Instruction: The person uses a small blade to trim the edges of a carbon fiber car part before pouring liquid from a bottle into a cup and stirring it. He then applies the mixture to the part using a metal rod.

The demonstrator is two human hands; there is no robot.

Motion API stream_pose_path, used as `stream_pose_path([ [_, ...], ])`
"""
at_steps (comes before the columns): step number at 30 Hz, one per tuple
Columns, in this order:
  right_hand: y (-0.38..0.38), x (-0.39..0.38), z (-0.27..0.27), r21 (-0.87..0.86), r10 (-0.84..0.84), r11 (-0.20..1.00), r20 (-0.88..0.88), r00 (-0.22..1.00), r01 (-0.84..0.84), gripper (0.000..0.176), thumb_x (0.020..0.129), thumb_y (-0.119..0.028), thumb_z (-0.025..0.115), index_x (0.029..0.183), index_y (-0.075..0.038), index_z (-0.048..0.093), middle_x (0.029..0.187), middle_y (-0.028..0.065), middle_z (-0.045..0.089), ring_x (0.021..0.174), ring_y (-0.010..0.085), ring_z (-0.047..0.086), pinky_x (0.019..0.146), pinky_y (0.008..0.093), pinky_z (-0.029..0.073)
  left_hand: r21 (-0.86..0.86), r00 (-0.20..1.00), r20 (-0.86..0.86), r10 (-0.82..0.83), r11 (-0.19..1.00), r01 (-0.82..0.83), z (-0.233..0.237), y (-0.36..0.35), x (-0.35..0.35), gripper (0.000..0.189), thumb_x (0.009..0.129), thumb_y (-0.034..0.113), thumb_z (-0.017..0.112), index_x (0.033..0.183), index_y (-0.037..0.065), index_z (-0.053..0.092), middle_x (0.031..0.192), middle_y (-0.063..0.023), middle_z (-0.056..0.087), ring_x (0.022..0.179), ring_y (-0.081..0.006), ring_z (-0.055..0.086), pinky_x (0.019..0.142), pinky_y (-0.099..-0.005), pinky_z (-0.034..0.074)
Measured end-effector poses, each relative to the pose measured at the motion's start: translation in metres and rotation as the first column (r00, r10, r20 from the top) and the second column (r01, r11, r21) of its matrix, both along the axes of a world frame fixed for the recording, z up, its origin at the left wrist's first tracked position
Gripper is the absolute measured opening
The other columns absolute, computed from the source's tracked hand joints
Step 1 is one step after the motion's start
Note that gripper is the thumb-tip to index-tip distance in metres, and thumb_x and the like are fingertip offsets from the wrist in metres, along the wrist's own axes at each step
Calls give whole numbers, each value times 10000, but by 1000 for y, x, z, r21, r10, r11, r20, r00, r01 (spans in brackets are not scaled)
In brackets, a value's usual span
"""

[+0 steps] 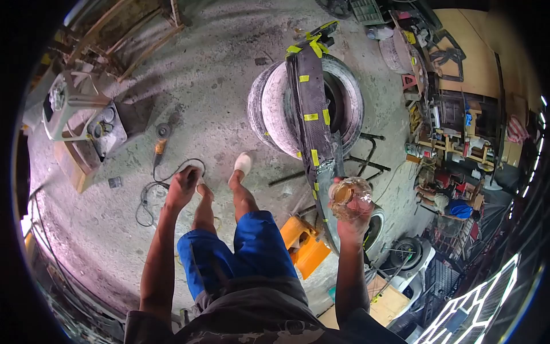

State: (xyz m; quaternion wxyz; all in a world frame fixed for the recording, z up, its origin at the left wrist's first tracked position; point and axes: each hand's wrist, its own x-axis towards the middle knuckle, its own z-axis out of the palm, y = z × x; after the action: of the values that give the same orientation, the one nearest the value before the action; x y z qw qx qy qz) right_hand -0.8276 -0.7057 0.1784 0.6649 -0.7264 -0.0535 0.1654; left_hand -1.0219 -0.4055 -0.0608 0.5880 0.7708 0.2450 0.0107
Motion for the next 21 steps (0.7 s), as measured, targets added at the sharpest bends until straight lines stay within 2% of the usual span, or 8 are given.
stream_pose_path([
  [3,2,13,-10,76,-19,997,-42,999,22,548,640,-90,781,1139,-63,554,1110,162,588,931,228,604,637,277,547,-99,999,-41,-22,995,18,24,-26,48,220,844,52,574,1060,32,537,601,-152,550,506,-247,536,524,-341,437],
  [5,-2,27,-22,89,-20,996,-50,999,24,541,643,-88,777,1135,-64,554,1103,171,587,909,228,604,630,268,542,-175,997,73,33,984,-20,23,-48,77,276,827,37,586,1098,69,550,552,-104,463,480,-216,450,513,-328,400],
  [7,-12,42,-37,-11,104,995,87,991,-103,510,670,-95,758,1131,-54,546,1105,183,576,931,244,602,639,276,545,-166,997,74,-26,985,38,26,-66,107,336,838,55,574,1168,94,525,536,-125,476,458,-259,456,506,-355,403],
  [8,-19,48,-40,51,13,999,-27,1000,-11,524,658,-82,767,1129,-46,539,1112,185,567,972,255,590,670,303,543,-171,998,59,-15,985,25,22,-77,122,336,838,55,574,1168,94,525,536,-125,476,458,-259,456,506,-355,403],
  [11,-43,70,-55,27,51,998,-50,997,-50,590,623,-93,804,1142,-46,527,1121,175,563,1015,265,573,749,336,526,-81,995,68,-76,993,81,5,-110,163,474,850,78,560,1304,136,436,525,-145,485,450,-289,481,492,-388,408],
  [13,-48,83,-61,-73,121,990,47,992,-118,624,595,-136,837,1129,-54,525,1105,161,567,1026,270,566,818,357,497,94,990,43,-133,987,128,-7,-134,185,645,858,87,545,1427,186,258,520,-160,495,446,-310,503,481,-426,410],
  [15,-56,99,-71,-137,294,950,105,950,-279,435,737,-227,722,1125,-134,547,1145,68,542,870,224,518,668,325,416,72,991,41,-128,990,125,-11,-144,203,694,858,80,539,1446,195,189,520,-160,496,452,-313,510,482,-433,412],
  [21,-59,120,-82,-273,432,883,153,889,-382,447,707,-203,743,1102,-152,540,1097,39,546,817,158,453,625,307,372,8,994,67,-92,996,92,-18,-162,232,775,844,55,515,1470,193,79,532,-163,505,478,-320,535,499,-442,419],
])
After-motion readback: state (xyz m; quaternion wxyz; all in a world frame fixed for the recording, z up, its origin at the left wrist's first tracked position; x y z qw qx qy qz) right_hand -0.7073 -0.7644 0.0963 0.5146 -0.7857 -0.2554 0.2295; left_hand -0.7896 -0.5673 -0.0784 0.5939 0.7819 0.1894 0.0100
